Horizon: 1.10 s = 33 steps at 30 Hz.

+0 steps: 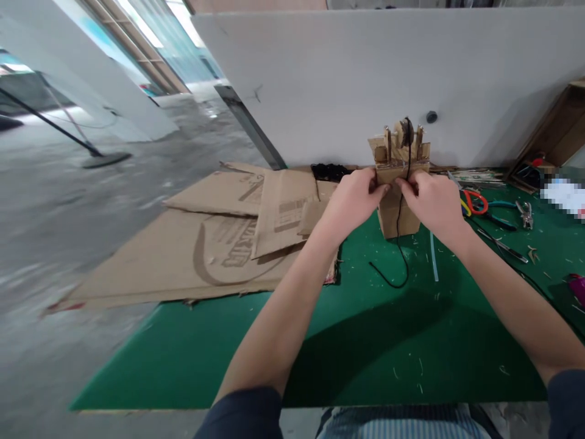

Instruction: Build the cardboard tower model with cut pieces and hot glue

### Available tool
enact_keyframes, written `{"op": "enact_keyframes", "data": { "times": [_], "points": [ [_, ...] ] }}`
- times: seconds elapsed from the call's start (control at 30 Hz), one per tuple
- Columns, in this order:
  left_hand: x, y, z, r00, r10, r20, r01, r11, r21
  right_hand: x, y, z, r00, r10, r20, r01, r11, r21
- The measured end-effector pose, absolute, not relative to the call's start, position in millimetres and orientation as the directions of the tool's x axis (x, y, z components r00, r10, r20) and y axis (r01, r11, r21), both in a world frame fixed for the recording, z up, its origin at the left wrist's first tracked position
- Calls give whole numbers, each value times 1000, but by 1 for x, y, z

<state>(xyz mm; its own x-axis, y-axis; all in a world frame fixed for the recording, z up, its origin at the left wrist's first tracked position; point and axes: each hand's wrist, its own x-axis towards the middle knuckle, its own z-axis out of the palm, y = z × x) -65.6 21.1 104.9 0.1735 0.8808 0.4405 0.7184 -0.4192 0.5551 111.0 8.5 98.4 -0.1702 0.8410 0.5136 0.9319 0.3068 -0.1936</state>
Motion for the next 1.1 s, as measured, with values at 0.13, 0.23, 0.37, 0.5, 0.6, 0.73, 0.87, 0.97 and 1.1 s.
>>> {"op": "enact_keyframes", "data": {
  "times": [0.13,0.23,0.37,0.5,0.6,0.73,0.87,0.97,1.1],
  "points": [
    [-65,26,100,227,853,469,675,-485,555,113,4,104,-229,855,465,936,325,-135],
    [-66,28,97,224,835,503,665,-508,548,113,-1,106,-302,838,455,921,379,-86],
    [-66,26,100,211,858,469,715,-462,525,113,-6,107,-406,787,465,879,475,-37],
    [-62,23,108,195,903,383,762,-385,521,115,-10,111,-417,799,434,881,472,-23],
    [-59,19,115,187,922,340,783,-349,515,119,-14,117,-428,795,429,872,489,-36],
    [-68,2,131,228,936,266,844,-327,426,126,-23,128,-395,711,582,840,536,-86],
    [-88,-25,156,144,925,351,859,-293,420,134,-25,137,-298,657,692,771,593,-231],
    [-89,-37,173,98,781,616,792,-436,427,139,-21,140,-208,675,708,614,654,-443],
    [-66,-24,193,393,616,683,666,-703,250,140,-18,143,-155,775,613,229,631,-741]
  ]
}}
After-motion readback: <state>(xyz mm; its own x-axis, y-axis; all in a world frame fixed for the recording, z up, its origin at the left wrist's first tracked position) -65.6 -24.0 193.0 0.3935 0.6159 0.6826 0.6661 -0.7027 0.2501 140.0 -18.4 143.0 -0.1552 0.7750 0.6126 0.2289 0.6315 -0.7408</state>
